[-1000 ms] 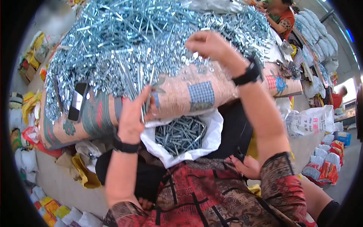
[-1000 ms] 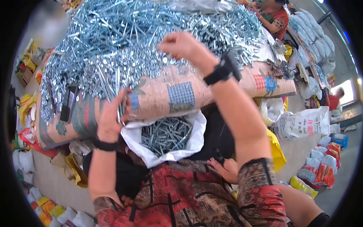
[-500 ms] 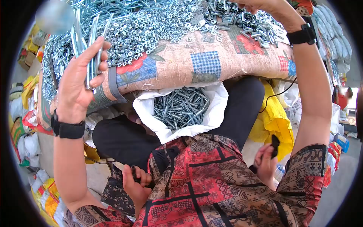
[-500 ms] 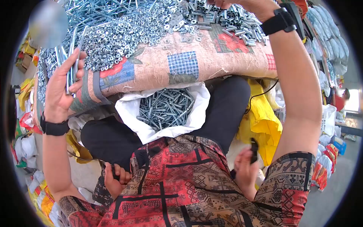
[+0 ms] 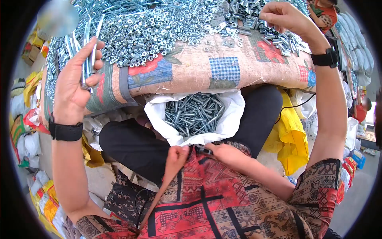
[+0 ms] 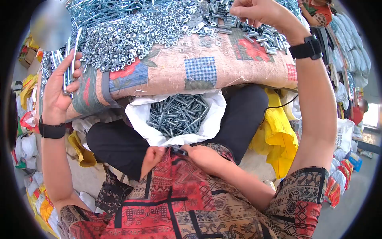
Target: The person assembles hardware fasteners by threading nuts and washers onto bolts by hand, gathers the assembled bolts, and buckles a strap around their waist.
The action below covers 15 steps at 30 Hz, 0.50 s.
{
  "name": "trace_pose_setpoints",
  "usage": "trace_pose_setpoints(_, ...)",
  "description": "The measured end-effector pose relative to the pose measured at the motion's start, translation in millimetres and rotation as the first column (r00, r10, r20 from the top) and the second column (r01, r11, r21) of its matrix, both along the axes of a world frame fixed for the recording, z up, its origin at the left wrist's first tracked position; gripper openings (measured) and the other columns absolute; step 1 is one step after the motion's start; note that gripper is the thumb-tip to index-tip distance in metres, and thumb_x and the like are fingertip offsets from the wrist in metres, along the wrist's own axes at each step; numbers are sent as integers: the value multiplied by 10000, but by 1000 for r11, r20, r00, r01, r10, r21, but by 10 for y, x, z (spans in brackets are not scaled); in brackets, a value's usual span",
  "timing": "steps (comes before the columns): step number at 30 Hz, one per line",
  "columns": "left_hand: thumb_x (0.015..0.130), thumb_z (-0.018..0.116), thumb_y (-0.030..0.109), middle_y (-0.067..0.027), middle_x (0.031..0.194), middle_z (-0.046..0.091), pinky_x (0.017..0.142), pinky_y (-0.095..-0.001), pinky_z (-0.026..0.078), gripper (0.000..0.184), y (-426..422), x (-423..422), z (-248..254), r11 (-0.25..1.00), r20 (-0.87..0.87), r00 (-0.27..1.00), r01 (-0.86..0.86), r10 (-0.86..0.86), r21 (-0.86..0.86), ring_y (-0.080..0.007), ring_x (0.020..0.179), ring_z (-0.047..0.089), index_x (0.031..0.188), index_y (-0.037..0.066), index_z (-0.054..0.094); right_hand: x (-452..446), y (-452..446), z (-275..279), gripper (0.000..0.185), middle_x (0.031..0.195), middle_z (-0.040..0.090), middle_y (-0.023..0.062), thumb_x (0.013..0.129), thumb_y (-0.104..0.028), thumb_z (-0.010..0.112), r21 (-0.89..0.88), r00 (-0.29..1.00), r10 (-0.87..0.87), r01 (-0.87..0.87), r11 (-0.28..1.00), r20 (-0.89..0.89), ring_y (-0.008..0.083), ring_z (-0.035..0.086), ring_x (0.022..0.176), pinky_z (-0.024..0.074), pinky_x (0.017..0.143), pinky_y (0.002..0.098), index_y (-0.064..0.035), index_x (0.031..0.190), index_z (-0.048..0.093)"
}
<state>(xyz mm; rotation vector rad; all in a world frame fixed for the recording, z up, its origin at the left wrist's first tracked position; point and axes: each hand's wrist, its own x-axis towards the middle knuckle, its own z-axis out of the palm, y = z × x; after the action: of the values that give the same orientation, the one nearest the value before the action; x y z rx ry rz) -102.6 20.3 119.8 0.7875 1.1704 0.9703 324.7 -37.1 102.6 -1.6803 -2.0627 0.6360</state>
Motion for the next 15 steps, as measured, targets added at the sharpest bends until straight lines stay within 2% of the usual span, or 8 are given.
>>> trace_pose_setpoints(2, 885, 680, 230, -20, 774, 595, 342, -161, 320, 276, -6, 104, -30, 1000, -32, 999, -12, 12, -7, -62, 584, 550, 1025, -1, 621, 421, 675, 300, 323, 704, 558, 13, 940, -366, 544, 4, 993, 66, -67, 998, 99, 99, 528, 628, 424, 575, 221, -54, 935, 625)
trace_pose_setpoints(4, 878, 688, 233, -19, 772, 592, 352, -163, 319, 273, 8, 162, -74, 1000, -54, 999, 3, -5, -23, -65, 588, 551, 1014, 4, 629, 441, 813, 232, 292, 652, 523, -53, 922, -360, 588, -124, 983, 152, -139, 983, 103, 14, 487, 563, 401, 520, 169, -74, 890, 632)
trace_pose_setpoints(5, 872, 694, 234, -15, 768, 588, 359, -165, 321, 273, 35, 146, -110, 1000, -55, 998, 17, -17, -14, -67, 594, 553, 1010, 6, 634, 382, 806, 256, 293, 659, 561, -27, 902, -350, 606, -180, 986, 159, -146, 973, 57, 39, 532, 577, 423, 513, 191, -62, 893, 659)
trace_pose_setpoints(6, 872, 694, 234, -15, 768, 588, 359, -165, 321, 273, 49, 140, -120, 1000, -60, 998, 12, -13, -16, -67, 594, 553, 1010, 6, 634, 438, 863, 164, 310, 666, 568, -27, 897, -369, 612, -148, 983, 166, -154, 977, 77, 40, 546, 591, 430, 522, 187, -63, 888, 660)
trace_pose_setpoints(8, 869, 696, 236, -16, 771, 587, 360, -165, 321, 276, 38, 146, -141, 1000, -55, 998, 18, -18, -13, -71, 599, 556, 1011, 7, 634, 366, 826, 140, 310, 702, 569, -38, 909, -371, 602, -232, 996, 71, -56, 971, 54, 22, 515, 584, 419, 540, 174, -69, 957, 654)
trace_pose_setpoints(10, 866, 699, 240, -16, 774, 584, 360, -165, 320, 272, 6, 137, -157, 1000, -41, 999, 9, -10, -23, -72, 608, 558, 998, 12, 633, 326, 826, 62, 301, 679, 577, -27, 898, -366, 614, -165, 987, 147, -135, 977, 63, 41, 553, 601, 437, 534, 187, -71, 904, 671)
trace_pose_setpoints(11, 865, 700, 241, -16, 773, 582, 362, -165, 320, 271, -6, 122, -169, 999, -30, 999, 27, -28, -34, -72, 614, 557, 994, 13, 631, 305, 787, 33, 302, 704, 582, -36, 893, -368, 617, -197, 991, 132, -132, 971, -15, 40, 554, 626, 443, 551, 187, -72, 929, 669)
trace_pose_setpoints(15, 865, 700, 251, -10, 765, 573, 374, -162, 324, 277, -101, 136, -157, 999, -45, 998, 39, -40, -28, -69, 630, 555, 987, 14, 624, 191, 669, -49, 296, 746, 589, -41, 892, -347, 615, -226, 988, 141, -153, 962, -68, 48, 546, 653, 450, 565, 200, -57, 939, 655)
